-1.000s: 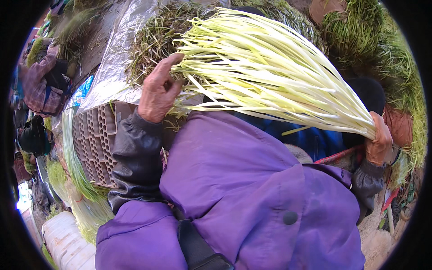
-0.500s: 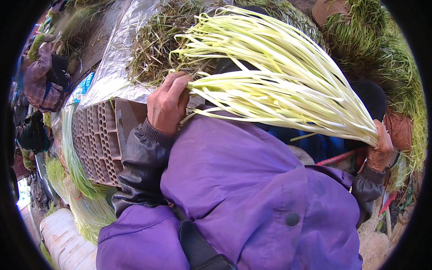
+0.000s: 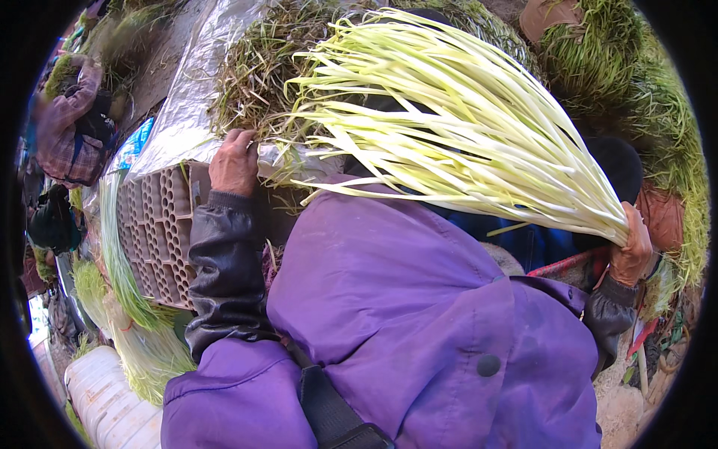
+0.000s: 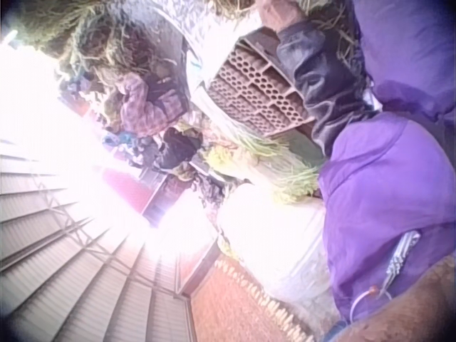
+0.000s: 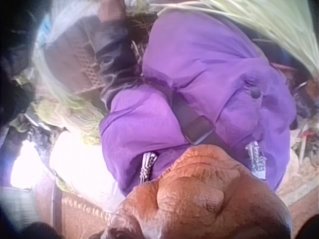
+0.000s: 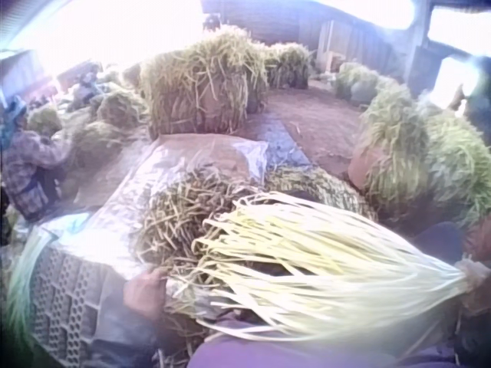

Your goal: The person sits and repeatedly picks up bundles of long, pale plant fibers, aligns them, and separates or removes stray strands. The person then gathers the aligned fibers into a larger bundle and continues to adjust and inspect the bundle.

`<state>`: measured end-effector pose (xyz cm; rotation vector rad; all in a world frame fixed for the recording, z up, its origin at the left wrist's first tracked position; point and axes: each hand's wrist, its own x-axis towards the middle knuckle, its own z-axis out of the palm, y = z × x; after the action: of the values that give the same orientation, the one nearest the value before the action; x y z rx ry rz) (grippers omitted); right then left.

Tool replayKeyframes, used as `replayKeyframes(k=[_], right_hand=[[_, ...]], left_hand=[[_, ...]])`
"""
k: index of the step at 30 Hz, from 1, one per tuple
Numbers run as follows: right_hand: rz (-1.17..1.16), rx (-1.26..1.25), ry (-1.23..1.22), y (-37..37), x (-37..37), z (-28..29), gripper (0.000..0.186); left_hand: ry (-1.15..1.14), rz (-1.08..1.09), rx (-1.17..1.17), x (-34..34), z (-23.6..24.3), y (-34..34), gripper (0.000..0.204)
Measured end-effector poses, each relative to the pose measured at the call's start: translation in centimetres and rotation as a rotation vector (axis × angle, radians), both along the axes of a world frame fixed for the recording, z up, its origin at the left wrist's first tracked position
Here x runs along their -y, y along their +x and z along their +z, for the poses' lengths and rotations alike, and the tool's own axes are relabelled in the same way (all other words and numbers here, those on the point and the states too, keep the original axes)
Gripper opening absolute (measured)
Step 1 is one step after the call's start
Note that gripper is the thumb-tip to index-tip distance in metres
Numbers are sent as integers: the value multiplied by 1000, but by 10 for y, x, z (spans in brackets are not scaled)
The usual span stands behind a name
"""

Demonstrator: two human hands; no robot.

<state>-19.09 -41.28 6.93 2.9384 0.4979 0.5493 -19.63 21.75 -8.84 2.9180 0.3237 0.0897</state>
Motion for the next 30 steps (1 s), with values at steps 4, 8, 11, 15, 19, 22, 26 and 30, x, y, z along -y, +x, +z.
replayKeyframes(k=[4, 8, 11, 15, 19, 22, 26, 30], right_hand=[[-22, -13, -9, 0, -2, 0, 28], [-20, -11, -16, 0, -4, 1, 29], [5, 2, -39, 0, -4, 1, 30], [-15, -17, -22, -1, -3, 1, 31], [-6, -3, -14, -1, -2, 0, 30], [-11, 2, -18, -1, -2, 0, 28], [-15, 18, -56, 0, -2, -1, 27], [-18, 7, -35, 0, -1, -1, 27]], left_hand=[[-528, -150, 317, 20, 32, -2, 59], [-726, -274, 183, 57, 51, 5, 64], [-667, -398, 167, 72, 44, 30, 70], [-965, -460, 96, 86, 20, 53, 71], [-1315, -483, -28, 91, 0, 63, 69], [-1309, -532, -28, 90, -8, 62, 60], [-1325, -454, -53, 86, -14, 59, 48], [-887, -521, 175, 84, -15, 57, 32]])
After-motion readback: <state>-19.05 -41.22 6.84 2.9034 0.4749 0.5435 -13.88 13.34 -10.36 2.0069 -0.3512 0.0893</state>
